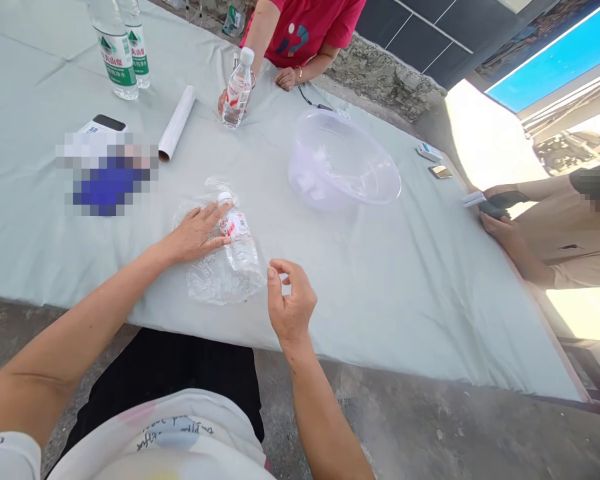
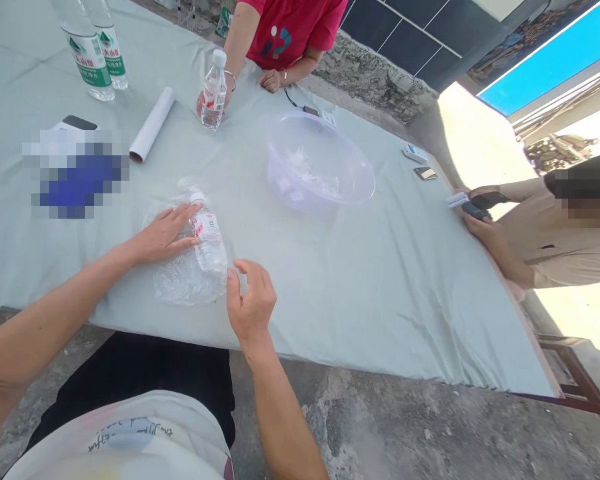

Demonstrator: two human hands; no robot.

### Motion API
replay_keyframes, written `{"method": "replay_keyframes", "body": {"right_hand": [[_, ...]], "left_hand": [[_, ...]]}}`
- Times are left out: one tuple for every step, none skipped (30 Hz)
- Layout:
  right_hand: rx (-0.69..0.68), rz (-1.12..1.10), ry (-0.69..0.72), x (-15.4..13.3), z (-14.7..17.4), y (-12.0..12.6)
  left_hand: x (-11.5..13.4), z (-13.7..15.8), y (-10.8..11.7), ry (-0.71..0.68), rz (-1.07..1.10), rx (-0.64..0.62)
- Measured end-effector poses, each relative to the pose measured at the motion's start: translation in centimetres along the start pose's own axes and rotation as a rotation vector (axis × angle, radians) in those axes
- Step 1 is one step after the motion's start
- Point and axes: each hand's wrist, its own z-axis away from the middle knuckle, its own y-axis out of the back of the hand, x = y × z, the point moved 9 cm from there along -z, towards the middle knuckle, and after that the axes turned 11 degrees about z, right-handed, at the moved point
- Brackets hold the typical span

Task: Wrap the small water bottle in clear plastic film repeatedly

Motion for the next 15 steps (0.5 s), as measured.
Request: {"method": "replay_keyframes", "body": {"right_hand": [[-0.011, -0.005, -0.024, -0.1, -0.9, -0.6], [-0.048, -0.006, -0.036, -0.5, -1.7, -1.5], [-0.107, -0.002, -0.039, -0.9, -2.3, -2.8], [-0.177, 0.007, -0.037, -1.4, -2.6, -4.2], [-0.244, 0.018, -0.032, -2.0, -2.6, -5.5], [-0.297, 0.03, -0.023, -2.4, -2.4, -6.7], [-0.33, 0.043, -0.009, -2.8, -2.1, -7.6], [-0.341, 0.059, 0.009, -3.1, -1.8, -8.1], [-0.338, 0.079, 0.031, -3.3, -1.5, -8.4], [-0.328, 0.102, 0.059, -3.5, -1.2, -8.6], [-0.318, 0.128, 0.09, -3.7, -0.9, -8.7], [-0.311, 0.155, 0.124, -3.9, -0.6, -8.7], [-0.304, 0.182, 0.161, -4.1, -0.3, -8.7], [-0.295, 0.208, 0.199, -4.5, 0.0, -8.6], [-0.286, 0.231, 0.239, -5.0, 0.4, -8.5]], "left_hand": [[-0.1, 0.3, -0.1, -0.001, 0.006, -0.003], [-0.2, 0.5, -0.1, 0.002, 0.0, 0.002], [-0.4, 0.8, -0.1, 0.009, -0.018, 0.013], [-0.7, 1.0, -0.1, 0.02, -0.044, 0.024], [-1.1, 1.2, 0.1, 0.035, -0.078, 0.034], [-1.5, 1.4, 0.4, 0.057, -0.116, 0.047], [-2.1, 1.6, 0.8, 0.085, -0.151, 0.062], [-2.7, 1.8, 1.3, 0.109, -0.177, 0.073], [-3.4, 2.1, 1.9, 0.127, -0.191, 0.085], [-4.0, 2.3, 2.6, 0.139, -0.196, 0.104], [-4.5, 2.6, 3.3, 0.146, -0.193, 0.133], [-5.0, 2.9, 4.2, 0.154, -0.185, 0.178], [-5.4, 3.3, 5.2, 0.168, -0.175, 0.246], [-5.7, 3.7, 6.2, 0.188, -0.161, 0.336], [-5.9, 4.4, 7.3, 0.21, -0.14, 0.438]]}}
